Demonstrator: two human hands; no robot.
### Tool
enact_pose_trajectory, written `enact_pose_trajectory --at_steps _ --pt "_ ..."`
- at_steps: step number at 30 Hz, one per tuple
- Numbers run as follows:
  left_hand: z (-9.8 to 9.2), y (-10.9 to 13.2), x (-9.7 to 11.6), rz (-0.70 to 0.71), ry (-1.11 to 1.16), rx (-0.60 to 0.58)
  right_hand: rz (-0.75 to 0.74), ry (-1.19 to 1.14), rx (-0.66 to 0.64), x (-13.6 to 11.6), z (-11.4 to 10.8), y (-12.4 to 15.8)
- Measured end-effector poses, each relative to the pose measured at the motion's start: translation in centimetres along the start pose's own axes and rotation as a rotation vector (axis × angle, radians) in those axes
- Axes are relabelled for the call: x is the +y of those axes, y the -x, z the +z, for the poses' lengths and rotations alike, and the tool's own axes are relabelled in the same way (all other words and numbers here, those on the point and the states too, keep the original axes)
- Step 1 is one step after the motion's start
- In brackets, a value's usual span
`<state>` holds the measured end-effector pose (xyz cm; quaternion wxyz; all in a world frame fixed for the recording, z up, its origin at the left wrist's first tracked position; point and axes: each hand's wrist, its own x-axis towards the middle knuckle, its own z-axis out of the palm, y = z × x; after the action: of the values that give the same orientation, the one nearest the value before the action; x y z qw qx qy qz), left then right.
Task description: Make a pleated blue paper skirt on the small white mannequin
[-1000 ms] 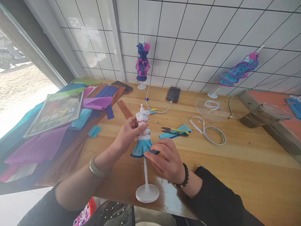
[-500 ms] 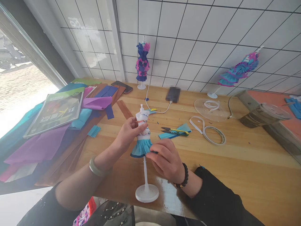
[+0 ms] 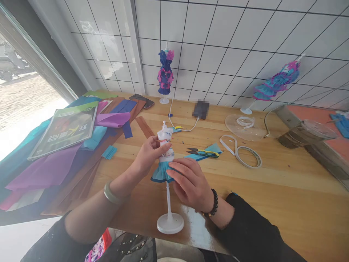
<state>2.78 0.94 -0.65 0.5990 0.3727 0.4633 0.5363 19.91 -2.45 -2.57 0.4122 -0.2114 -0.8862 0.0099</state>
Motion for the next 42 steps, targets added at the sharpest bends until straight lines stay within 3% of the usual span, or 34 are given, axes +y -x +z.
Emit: enact_pose_trajectory --at_steps 8,12,19,24,34,42 --pt "-0.27 -0.38 -0.58 -0.005 -0.010 0.029 -0.057 0.146 -0.072 -0.13 -0.06 -0.23" --pt "-0.31 -0.37 -0.51 -0.010 -0.010 0.032 -0.042 0.086 -0.070 -0.16 -0.05 -0.18" --pt "-0.61 -0.44 -0.27 -0.043 0.135 -0.088 0.208 -0.197 0.112 0.14 0.10 0.53" --pt "-0.59 -0.37 -0.18 -0.071 0.197 -0.156 0.142 -0.235 0.085 0.18 -0.01 0.49" --pt "-0.69 -0.59 -0.83 -0.069 0.201 -0.173 0.039 -0.102 -0.029 0.26 0.07 0.40" --pt "-0.91 -0.38 -0.16 -0.088 0.292 -0.243 0.096 -0.235 0.093 0.42 -0.43 0.38"
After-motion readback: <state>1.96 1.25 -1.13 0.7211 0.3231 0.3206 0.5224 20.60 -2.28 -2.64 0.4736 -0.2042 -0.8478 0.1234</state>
